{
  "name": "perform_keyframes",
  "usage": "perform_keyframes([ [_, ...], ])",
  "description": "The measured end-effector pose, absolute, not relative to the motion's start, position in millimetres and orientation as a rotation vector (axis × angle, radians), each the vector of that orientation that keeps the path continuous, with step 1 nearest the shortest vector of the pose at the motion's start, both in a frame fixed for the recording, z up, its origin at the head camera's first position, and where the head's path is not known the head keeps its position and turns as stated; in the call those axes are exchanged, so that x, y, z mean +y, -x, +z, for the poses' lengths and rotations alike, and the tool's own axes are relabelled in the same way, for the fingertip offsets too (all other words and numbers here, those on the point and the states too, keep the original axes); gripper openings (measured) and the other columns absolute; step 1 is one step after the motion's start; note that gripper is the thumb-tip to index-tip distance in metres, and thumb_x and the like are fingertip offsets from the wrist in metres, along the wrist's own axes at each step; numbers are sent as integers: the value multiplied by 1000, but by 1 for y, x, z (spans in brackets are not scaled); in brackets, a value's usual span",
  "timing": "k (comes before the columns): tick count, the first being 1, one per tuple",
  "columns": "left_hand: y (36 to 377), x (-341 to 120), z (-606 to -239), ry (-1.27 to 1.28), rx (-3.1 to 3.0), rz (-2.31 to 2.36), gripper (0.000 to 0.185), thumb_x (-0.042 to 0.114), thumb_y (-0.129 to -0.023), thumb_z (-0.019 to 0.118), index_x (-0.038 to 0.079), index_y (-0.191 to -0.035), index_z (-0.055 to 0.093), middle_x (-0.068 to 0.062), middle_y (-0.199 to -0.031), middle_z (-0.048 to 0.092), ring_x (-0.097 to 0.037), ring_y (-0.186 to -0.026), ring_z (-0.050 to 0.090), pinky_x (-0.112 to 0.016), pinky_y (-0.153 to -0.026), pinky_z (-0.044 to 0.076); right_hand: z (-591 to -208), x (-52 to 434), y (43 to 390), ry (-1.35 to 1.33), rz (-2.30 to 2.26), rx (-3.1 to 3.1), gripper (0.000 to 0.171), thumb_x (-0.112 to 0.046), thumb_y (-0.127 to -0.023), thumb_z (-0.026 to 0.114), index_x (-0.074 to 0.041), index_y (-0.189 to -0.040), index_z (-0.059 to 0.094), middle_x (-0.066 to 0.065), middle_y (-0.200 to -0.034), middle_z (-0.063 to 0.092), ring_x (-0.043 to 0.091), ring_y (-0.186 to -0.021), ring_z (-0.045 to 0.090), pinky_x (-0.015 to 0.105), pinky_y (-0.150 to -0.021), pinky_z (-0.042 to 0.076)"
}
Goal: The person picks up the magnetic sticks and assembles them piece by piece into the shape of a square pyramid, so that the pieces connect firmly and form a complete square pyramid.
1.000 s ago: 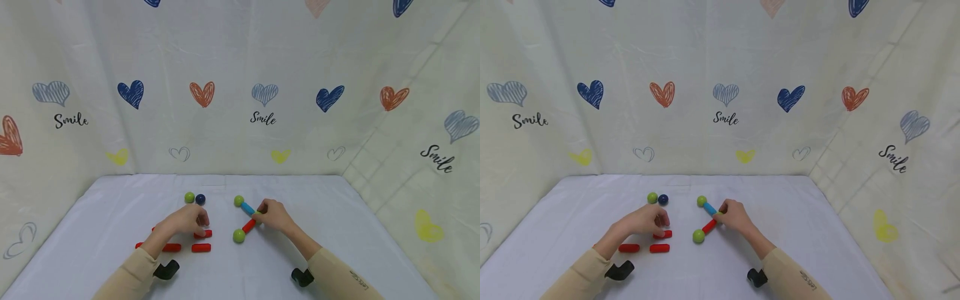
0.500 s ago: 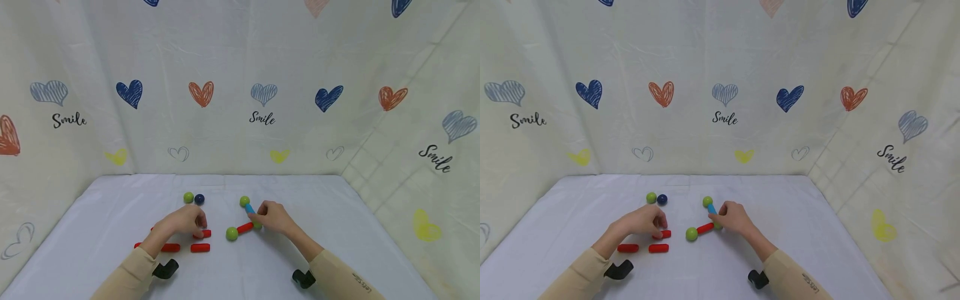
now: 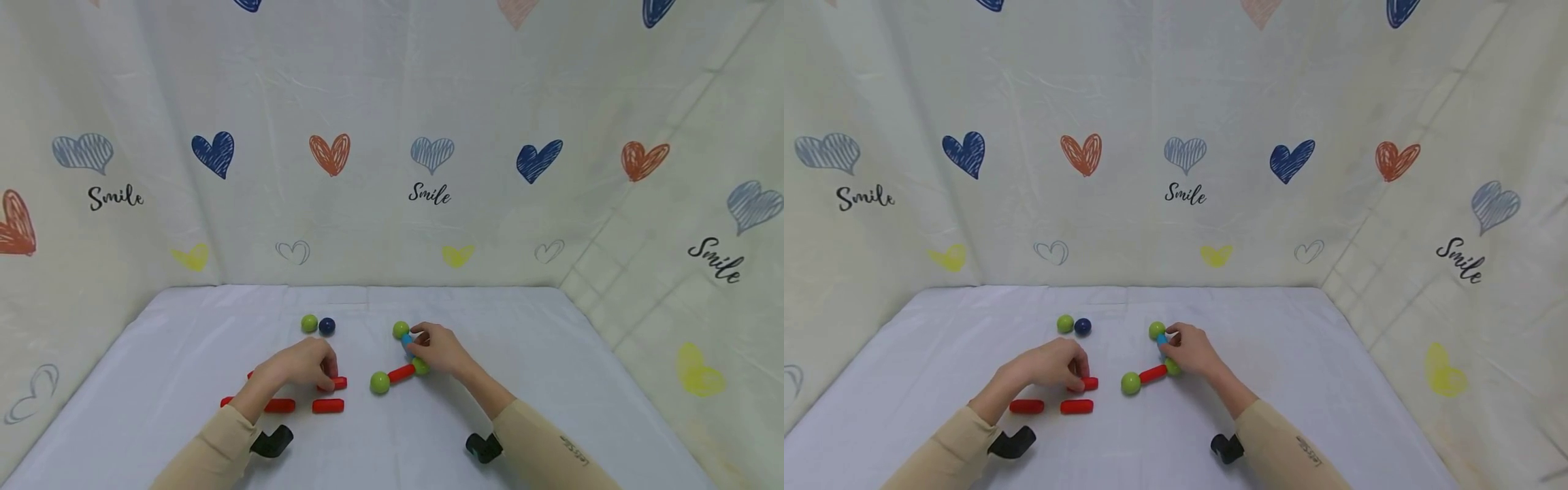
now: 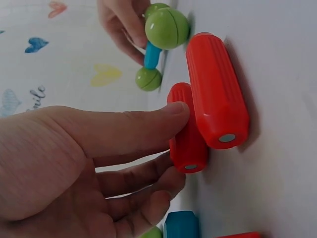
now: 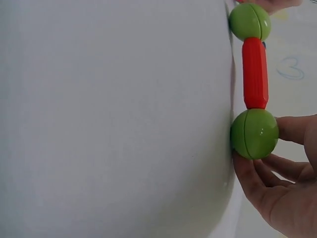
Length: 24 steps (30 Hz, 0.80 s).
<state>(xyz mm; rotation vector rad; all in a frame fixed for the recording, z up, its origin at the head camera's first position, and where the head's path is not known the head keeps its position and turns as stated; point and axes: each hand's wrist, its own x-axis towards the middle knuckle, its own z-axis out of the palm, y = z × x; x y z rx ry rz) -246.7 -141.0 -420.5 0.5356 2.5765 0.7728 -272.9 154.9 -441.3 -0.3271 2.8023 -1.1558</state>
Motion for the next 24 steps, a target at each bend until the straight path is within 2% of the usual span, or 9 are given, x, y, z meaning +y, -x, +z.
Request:
perform_keyframes([
  [7,248,-139,-422,-557,2577,804,15,8,-86,83,16,-89,70,3,-82,63,-18,-78,59,-36,-74,53,-442,153,274,280,-1151,2801,42,-13,-94,74,4,-130,62,5,-98,67,20,-89,63,34,-76,56],
  [16,253,-138,-425,-610,2595,898,17,6,-85,82,14,-92,69,2,-85,62,-19,-80,58,-35,-73,53,-441,156,272,257,-1193,2782,65,-10,-90,77,-3,-149,49,6,-98,66,20,-86,62,35,-75,55],
  [24,260,-131,-429,-573,2622,987,14,12,-86,83,15,-94,72,2,-87,64,-19,-80,60,-34,-70,54,-442,157,269,244,-1176,2785,60,-14,-87,80,-2,-142,57,5,-95,66,19,-84,62,34,-73,55],
])
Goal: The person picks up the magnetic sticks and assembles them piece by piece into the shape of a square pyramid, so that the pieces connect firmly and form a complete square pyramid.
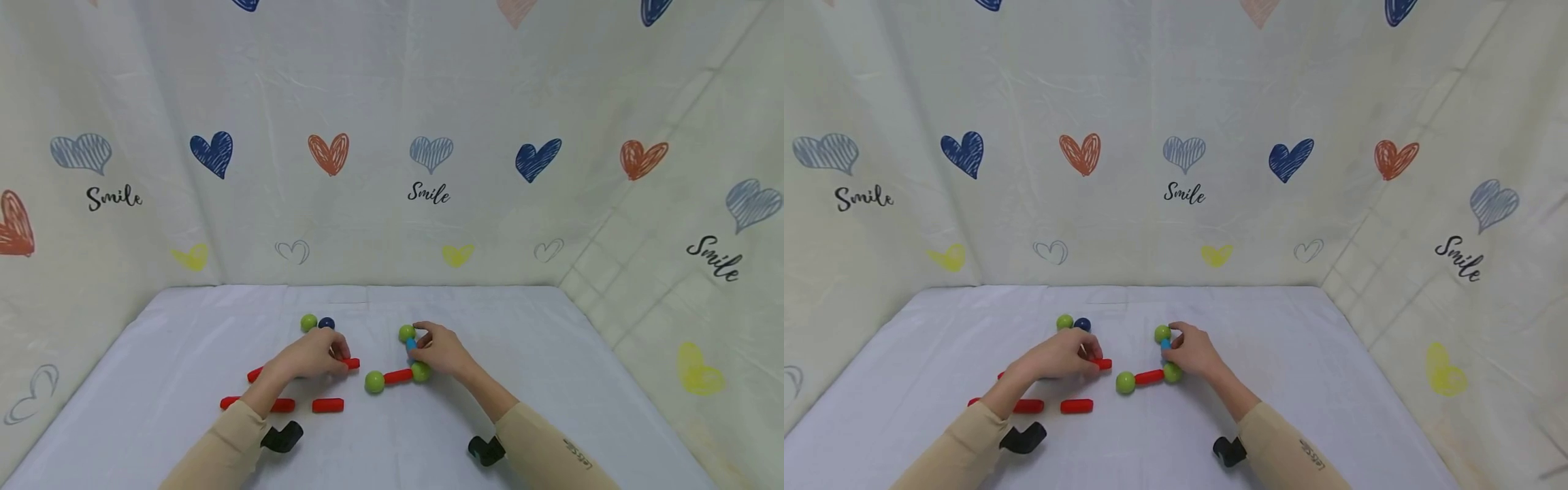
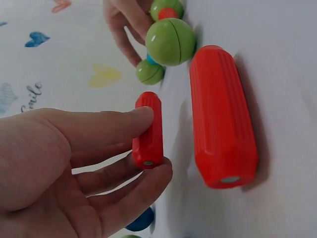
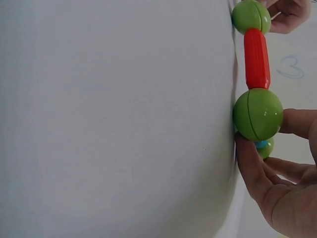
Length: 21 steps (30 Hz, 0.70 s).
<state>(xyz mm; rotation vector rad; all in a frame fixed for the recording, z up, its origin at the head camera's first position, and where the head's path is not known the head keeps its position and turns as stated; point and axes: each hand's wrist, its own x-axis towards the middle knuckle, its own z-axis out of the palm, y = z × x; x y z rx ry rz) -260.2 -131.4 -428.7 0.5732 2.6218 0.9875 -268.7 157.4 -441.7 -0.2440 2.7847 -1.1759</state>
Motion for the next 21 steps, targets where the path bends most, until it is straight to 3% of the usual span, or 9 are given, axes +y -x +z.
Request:
perform_keyframes([
  [21,286,-102,-440,-538,2670,1154,14,12,-89,81,12,-101,73,3,-91,65,-19,-85,60,-32,-74,55,-444,158,262,188,-1251,2711,61,-14,-85,85,-1,-138,56,7,-93,63,19,-74,62,32,-66,58],
])
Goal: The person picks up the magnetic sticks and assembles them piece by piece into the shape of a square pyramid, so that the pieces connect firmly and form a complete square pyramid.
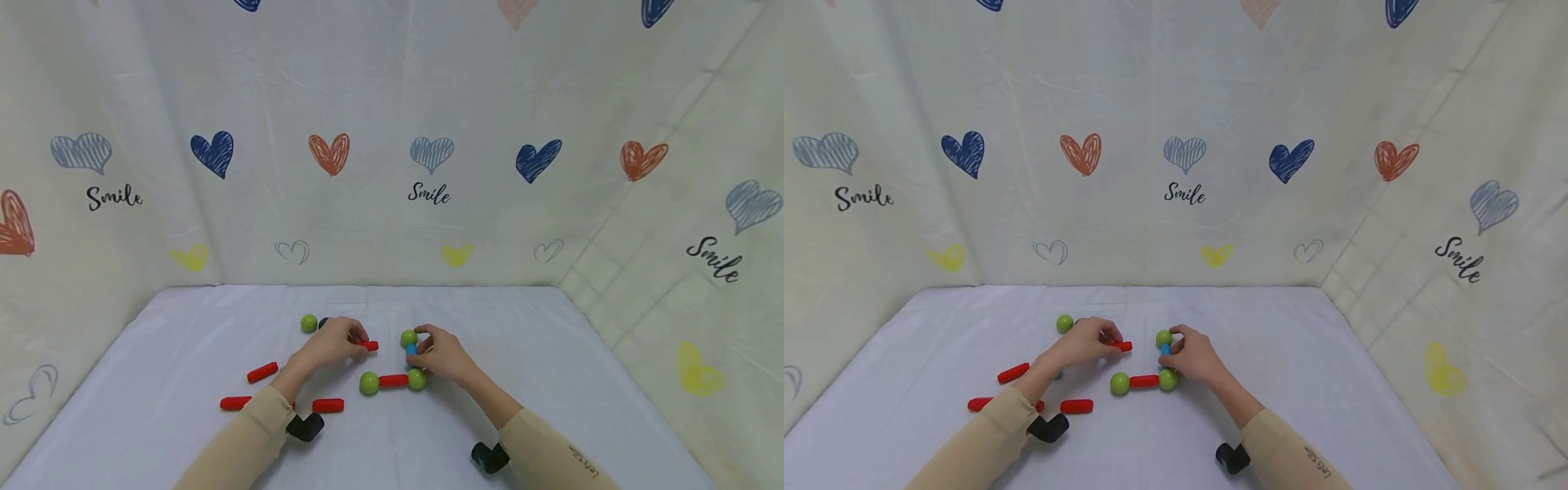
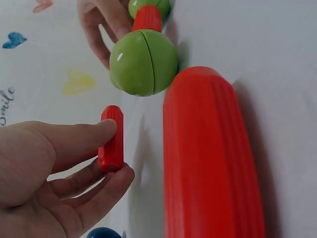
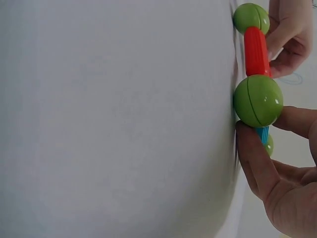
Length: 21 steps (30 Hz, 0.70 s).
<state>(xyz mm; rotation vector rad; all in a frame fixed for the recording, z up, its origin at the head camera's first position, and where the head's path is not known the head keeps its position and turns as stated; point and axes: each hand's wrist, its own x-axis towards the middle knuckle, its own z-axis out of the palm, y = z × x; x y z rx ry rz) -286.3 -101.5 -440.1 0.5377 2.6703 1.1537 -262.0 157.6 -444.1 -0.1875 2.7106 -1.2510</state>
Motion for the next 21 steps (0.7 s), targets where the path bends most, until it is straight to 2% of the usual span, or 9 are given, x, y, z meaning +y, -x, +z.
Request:
perform_keyframes([
  [9,298,-87,-438,-574,2683,1100,16,11,-90,80,11,-103,72,2,-92,65,-20,-85,59,-31,-75,55,-447,157,265,186,-1261,2692,59,-15,-85,84,-3,-136,56,6,-92,62,19,-75,62,31,-67,58],
  [21,307,-67,-430,-627,2689,1033,14,7,-87,80,10,-98,72,1,-90,65,-19,-83,59,-31,-77,54,-444,156,263,197,-1270,2676,60,-15,-86,84,-2,-137,55,7,-93,62,19,-74,63,32,-66,59],
])
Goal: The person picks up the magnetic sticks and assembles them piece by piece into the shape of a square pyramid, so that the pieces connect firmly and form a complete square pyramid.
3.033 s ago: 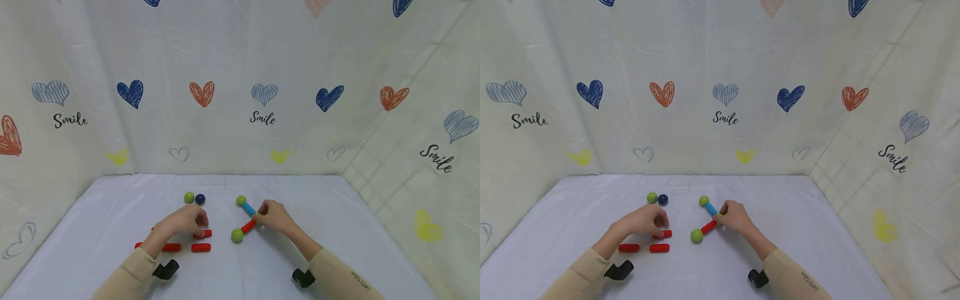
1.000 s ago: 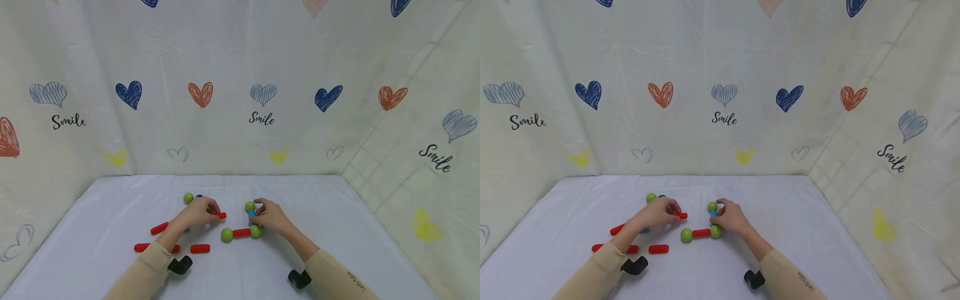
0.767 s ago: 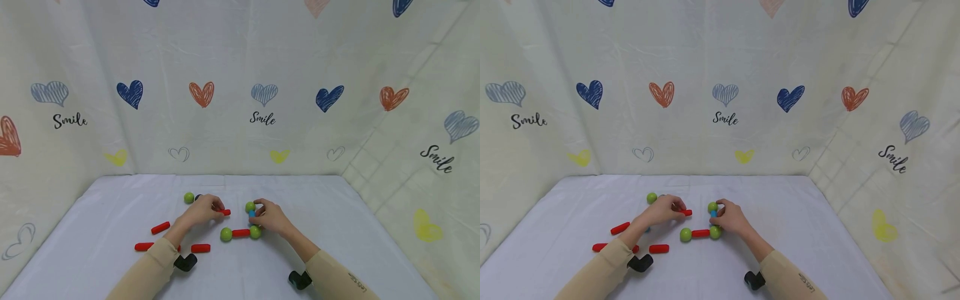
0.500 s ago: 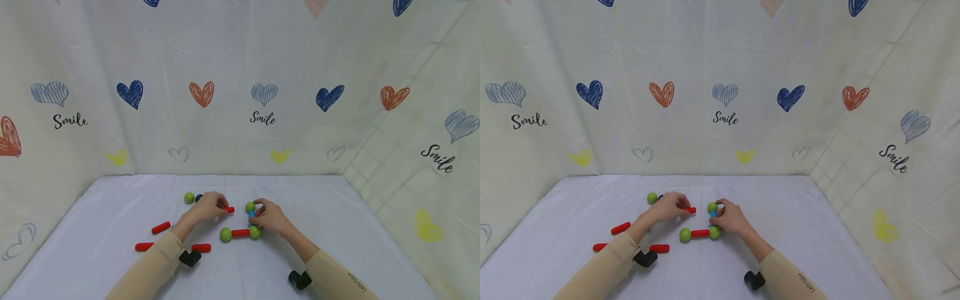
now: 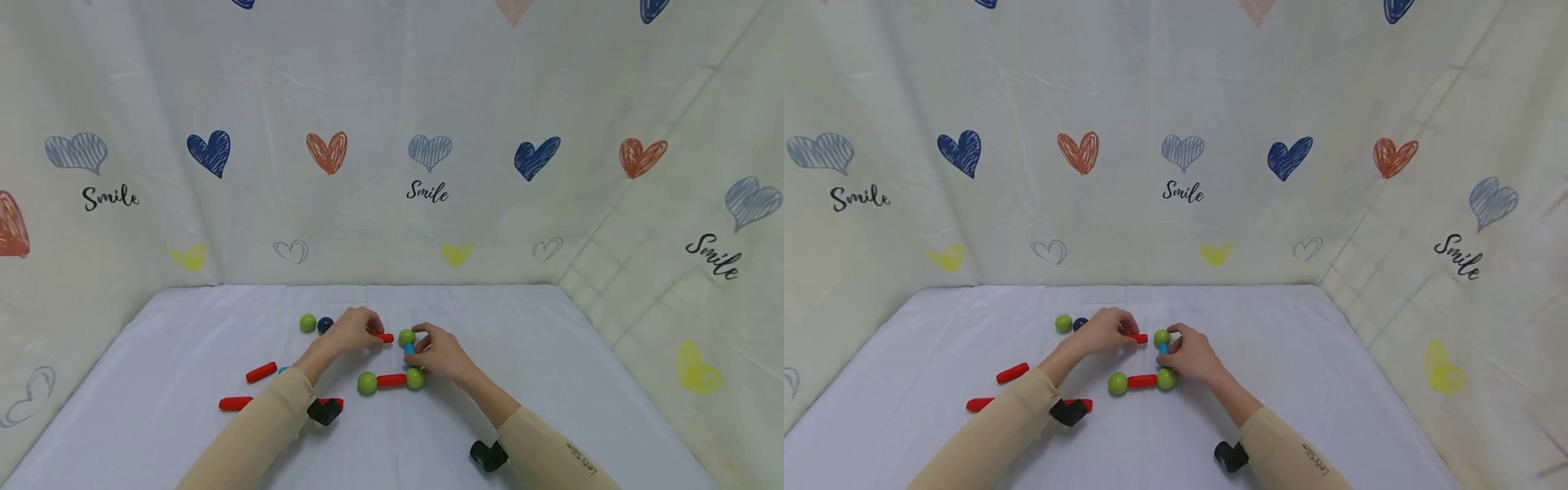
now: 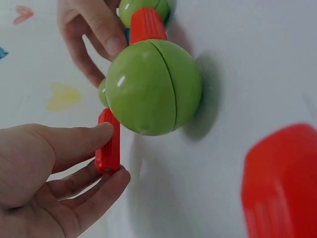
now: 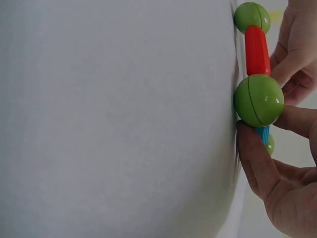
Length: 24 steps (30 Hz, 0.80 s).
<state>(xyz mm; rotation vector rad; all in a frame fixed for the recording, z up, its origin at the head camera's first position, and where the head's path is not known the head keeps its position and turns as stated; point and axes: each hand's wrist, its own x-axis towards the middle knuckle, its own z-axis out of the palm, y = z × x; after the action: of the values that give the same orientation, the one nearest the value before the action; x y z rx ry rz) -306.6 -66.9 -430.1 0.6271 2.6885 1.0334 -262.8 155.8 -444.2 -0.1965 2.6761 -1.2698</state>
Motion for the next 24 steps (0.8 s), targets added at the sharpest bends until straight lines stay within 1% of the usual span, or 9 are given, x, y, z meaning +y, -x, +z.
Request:
perform_keyframes([
  [6,310,-61,-433,-651,2692,1015,12,9,-88,80,9,-97,72,1,-88,67,-16,-78,60,-28,-72,54,-444,154,264,224,-1289,2664,60,-14,-85,84,-1,-137,56,8,-93,62,19,-74,63,32,-65,60],
  [11,308,-60,-432,-654,2680,1018,12,9,-90,79,8,-99,71,1,-89,66,-16,-75,60,-27,-69,54,-444,152,264,221,-1300,2652,60,-13,-85,85,-1,-136,56,8,-93,63,19,-75,63,33,-65,60],
  [17,306,-60,-431,-639,2682,1017,13,9,-90,79,9,-100,71,0,-90,66,-17,-77,60,-28,-70,55,-444,152,265,223,-1307,2651,60,-13,-85,85,-1,-136,56,8,-93,63,19,-74,64,33,-65,60],
  [24,305,-63,-431,-625,2702,992,15,10,-90,79,9,-103,71,1,-92,66,-18,-82,60,-30,-75,55,-444,153,265,223,-1299,2656,60,-13,-84,85,-1,-136,57,7,-92,63,19,-75,63,32,-65,59],
])
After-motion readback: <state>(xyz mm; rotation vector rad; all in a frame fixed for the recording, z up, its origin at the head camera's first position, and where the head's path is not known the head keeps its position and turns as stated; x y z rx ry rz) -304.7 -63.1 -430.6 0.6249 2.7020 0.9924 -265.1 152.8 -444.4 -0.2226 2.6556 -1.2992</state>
